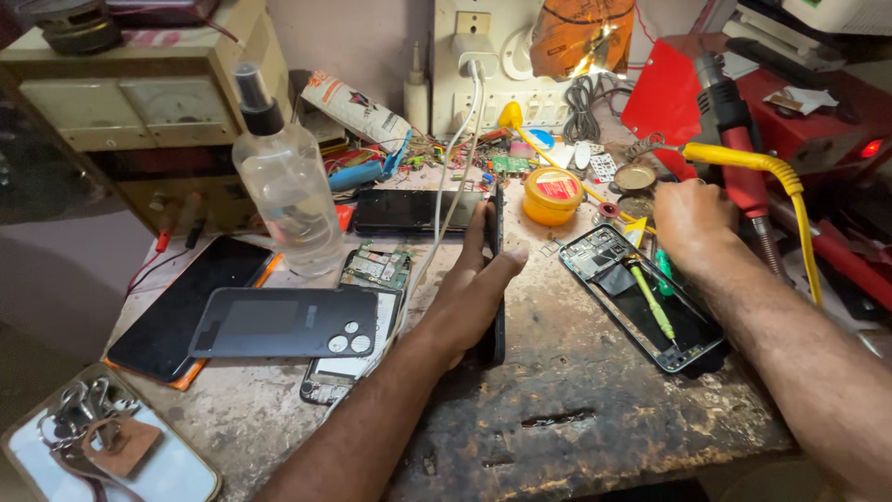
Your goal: The person disassembles a smartphone, removes the back cover and battery, cleans the frame with a spray and toothbrush, and uses a hot air gun to heat the edges. The person then reassembles the phone by placing the battery and back cover back into position.
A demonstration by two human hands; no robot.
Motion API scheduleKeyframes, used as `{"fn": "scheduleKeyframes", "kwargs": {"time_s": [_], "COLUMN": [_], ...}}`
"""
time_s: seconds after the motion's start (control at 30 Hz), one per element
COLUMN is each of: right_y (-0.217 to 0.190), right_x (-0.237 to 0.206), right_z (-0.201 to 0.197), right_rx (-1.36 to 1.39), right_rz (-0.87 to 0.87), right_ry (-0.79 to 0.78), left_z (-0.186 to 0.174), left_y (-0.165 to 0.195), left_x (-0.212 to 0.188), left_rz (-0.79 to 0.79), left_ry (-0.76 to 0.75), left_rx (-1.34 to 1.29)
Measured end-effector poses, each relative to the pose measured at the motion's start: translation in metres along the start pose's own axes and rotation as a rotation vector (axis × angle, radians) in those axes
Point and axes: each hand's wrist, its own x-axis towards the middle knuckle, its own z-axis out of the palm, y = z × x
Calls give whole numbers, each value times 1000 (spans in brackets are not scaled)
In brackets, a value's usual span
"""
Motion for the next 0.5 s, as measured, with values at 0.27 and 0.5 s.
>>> {"fn": "scheduleKeyframes", "kwargs": {"time_s": [0.27, 0.5], "right_y": [-13, -56], "right_x": [-29, -66], "right_z": [-4, -82], "right_rx": [-131, 302], "right_rz": [-141, -497], "right_ry": [420, 747], "left_z": [-4, -4], "left_y": [1, 3], "left_x": [-1, -1], "left_rz": [-49, -37], "left_ry": [5, 5], "left_rx": [-14, -9]}}
